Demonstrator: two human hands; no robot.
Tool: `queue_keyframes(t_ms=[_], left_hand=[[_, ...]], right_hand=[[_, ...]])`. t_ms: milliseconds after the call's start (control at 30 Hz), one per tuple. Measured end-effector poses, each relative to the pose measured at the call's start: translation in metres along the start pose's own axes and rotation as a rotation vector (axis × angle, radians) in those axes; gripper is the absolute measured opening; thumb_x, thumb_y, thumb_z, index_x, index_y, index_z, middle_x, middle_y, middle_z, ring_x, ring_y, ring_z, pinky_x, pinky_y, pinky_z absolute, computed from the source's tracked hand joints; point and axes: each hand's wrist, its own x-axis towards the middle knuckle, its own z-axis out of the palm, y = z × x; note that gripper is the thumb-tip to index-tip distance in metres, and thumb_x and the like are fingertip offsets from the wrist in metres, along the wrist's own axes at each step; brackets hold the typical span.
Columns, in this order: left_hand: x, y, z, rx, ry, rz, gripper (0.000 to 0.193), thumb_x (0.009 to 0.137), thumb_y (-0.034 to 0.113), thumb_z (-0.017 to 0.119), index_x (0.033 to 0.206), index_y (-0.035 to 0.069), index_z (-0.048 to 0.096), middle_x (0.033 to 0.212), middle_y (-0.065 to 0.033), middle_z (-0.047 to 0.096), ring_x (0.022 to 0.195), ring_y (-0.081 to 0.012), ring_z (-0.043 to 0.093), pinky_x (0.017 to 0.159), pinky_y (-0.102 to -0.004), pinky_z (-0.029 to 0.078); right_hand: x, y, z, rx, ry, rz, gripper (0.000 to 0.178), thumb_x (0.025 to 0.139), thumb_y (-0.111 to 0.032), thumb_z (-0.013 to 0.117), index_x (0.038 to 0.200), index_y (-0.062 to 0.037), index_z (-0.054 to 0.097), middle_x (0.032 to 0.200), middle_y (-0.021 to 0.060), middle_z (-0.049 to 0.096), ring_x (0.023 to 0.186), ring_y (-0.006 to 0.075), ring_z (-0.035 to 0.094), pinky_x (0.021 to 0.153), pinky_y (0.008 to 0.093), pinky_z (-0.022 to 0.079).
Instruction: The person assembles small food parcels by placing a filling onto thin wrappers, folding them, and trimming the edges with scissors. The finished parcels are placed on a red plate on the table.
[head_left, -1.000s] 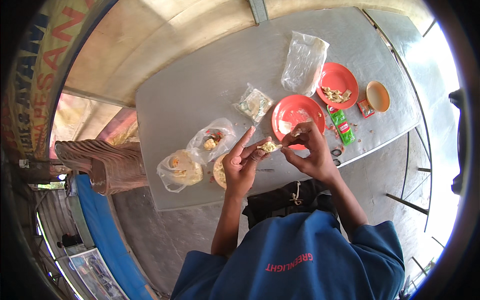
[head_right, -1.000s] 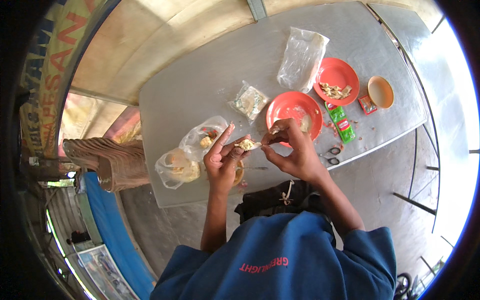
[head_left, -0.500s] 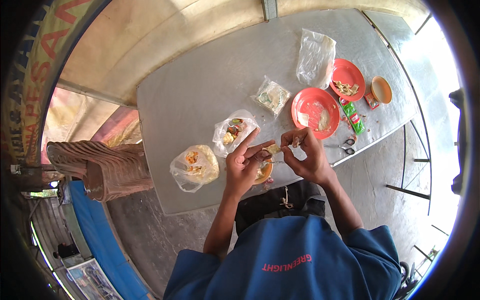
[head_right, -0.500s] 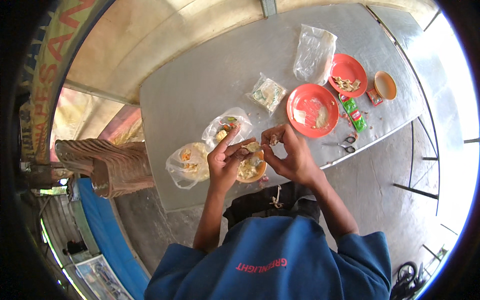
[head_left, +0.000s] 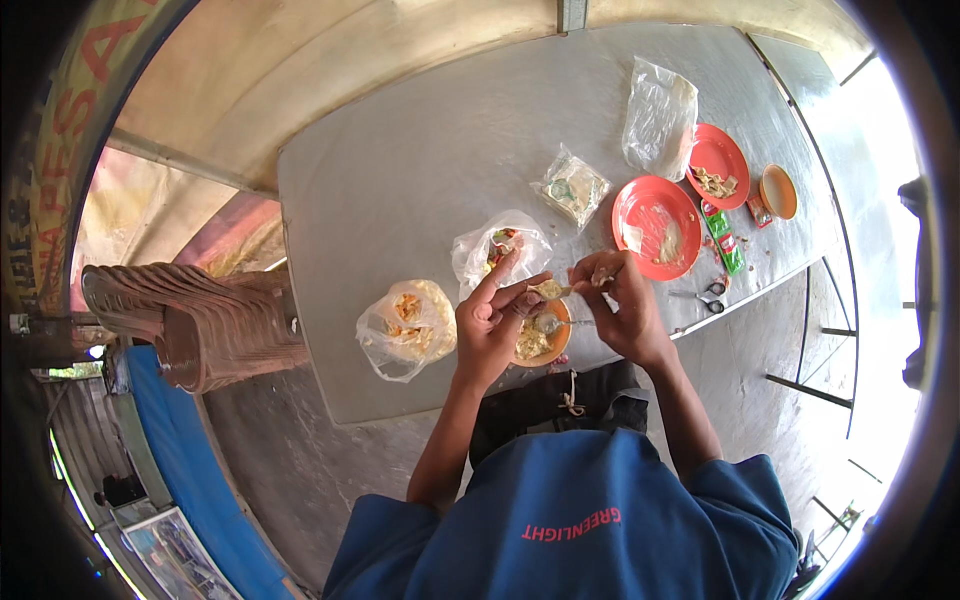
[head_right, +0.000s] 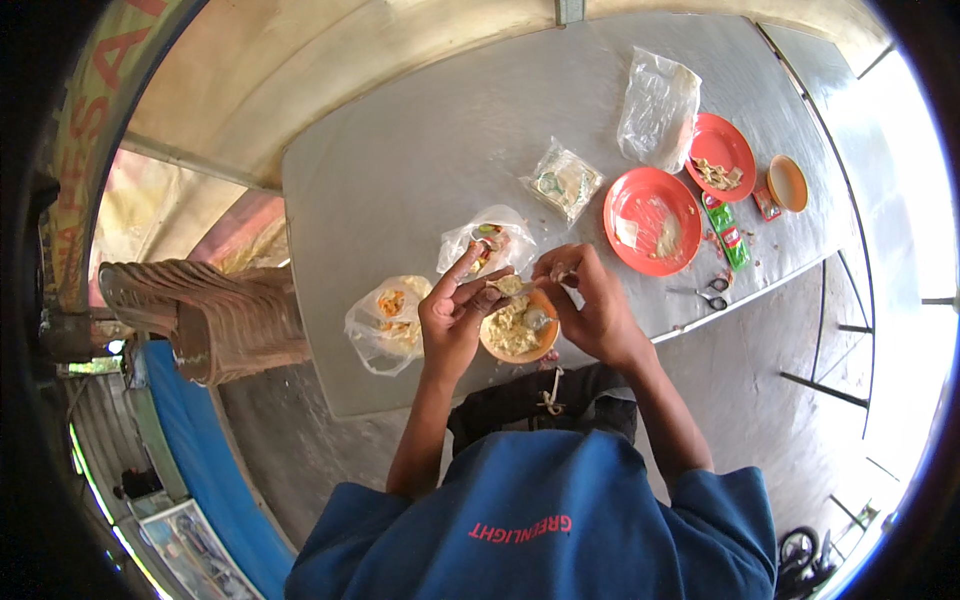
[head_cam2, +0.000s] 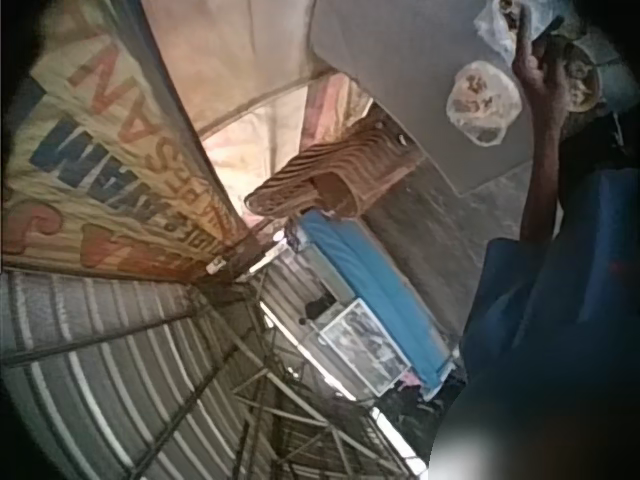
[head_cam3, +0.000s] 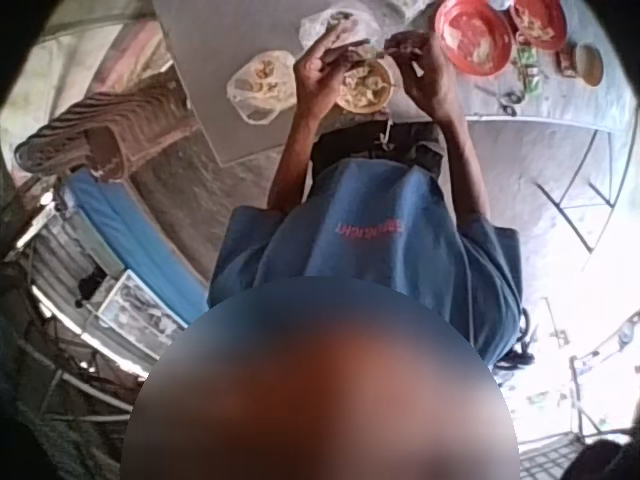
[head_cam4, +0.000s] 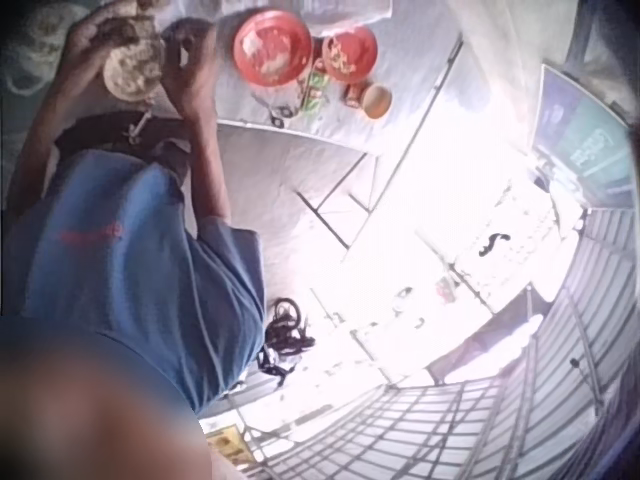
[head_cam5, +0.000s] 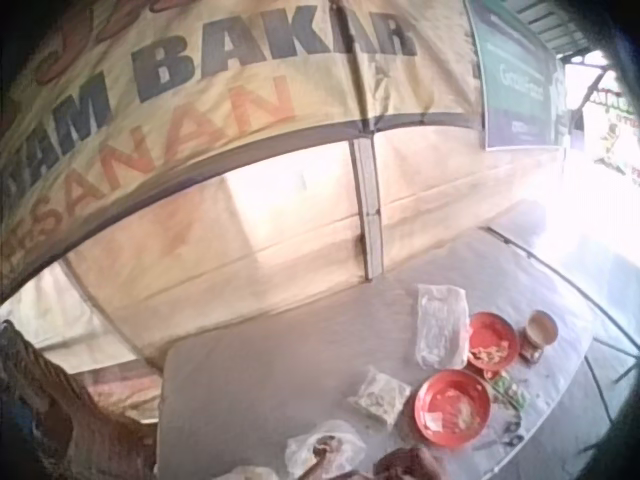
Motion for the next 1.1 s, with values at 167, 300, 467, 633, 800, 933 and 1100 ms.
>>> queue_keyframes(t_ms=[167,300,467,633,800,933,1100], left_hand=[[-0.002,-0.002,-0.001,0.017,0.017,0.025,0.057,0.097,0.002,0.063,0.148,-0.002,0.039,0.130,-0.0242,0.062,0.118,-0.0268,0.063,0.093,-0.0338,0.059],[-0.003,-0.006,0.004,-0.027,-0.034,0.040,0.056,0.098,0.001,0.061,0.149,-0.002,0.038,0.133,-0.0246,0.060,0.118,-0.0263,0.063,0.094,-0.0338,0.058],[-0.002,-0.008,0.017,0.042,-0.056,0.042,0.056,0.098,-0.002,0.059,0.150,-0.002,0.037,0.131,-0.0243,0.062,0.118,-0.0230,0.063,0.098,-0.0320,0.055],[-0.001,-0.008,0.037,0.083,-0.055,0.035,0.054,0.099,-0.004,0.057,0.149,-0.003,0.038,0.125,-0.0235,0.066,0.114,-0.0199,0.065,0.097,-0.0304,0.054],[0.004,-0.012,0.061,-0.015,-0.049,-0.008,0.052,0.099,-0.002,0.057,0.147,-0.003,0.038,0.123,-0.0230,0.067,0.110,-0.0181,0.066,0.096,-0.0303,0.056],[0.015,-0.019,0.083,-0.016,-0.054,-0.033,0.052,0.099,-0.003,0.057,0.147,-0.003,0.038,0.122,-0.0228,0.068,0.109,-0.0182,0.067,0.095,-0.0305,0.057],[0.029,-0.031,0.123,-0.079,-0.066,-0.057,0.055,0.098,-0.002,0.060,0.148,-0.003,0.037,0.121,-0.0229,0.067,0.110,-0.0195,0.066,0.095,-0.0305,0.056]], right_hand=[[0.001,-0.008,-0.005,-0.004,0.127,-0.019,0.028,0.090,0.015,0.057,0.113,0.0016,0.049,0.108,0.0148,0.065,0.104,0.0244,0.069,0.090,0.0362,0.057],[-0.004,-0.019,-0.010,-0.155,0.040,-0.139,0.035,0.085,0.012,0.064,0.115,0.0000,0.050,0.109,0.0169,0.066,0.107,0.0284,0.069,0.090,0.0378,0.057],[-0.006,-0.015,-0.011,-0.363,0.058,-0.348,0.046,0.077,0.002,0.079,0.118,-0.0031,0.058,0.108,0.0126,0.070,0.100,0.0316,0.069,0.083,0.0400,0.058],[-0.012,-0.009,-0.024,-0.504,0.138,-0.454,0.044,0.077,0.000,0.079,0.117,-0.0052,0.061,0.106,0.0080,0.073,0.102,0.0276,0.070,0.090,0.0430,0.058],[-0.016,-0.007,-0.052,-0.668,0.090,-0.584,0.043,0.079,-0.002,0.075,0.120,-0.0069,0.064,0.107,0.0040,0.074,0.119,0.0268,0.065,0.098,0.0448,0.055],[-0.024,-0.003,-0.083,-0.812,0.036,-0.624,0.041,0.080,-0.004,0.070,0.121,-0.0091,0.066,0.109,0.0022,0.074,0.119,0.0251,0.066,0.098,0.0439,0.055],[-0.026,0.008,-0.123,-0.697,0.196,-0.674,0.033,0.078,-0.004,0.076,0.109,-0.0096,0.067,0.106,0.0034,0.074,0.110,0.0266,0.068,0.090,0.0393,0.059]])
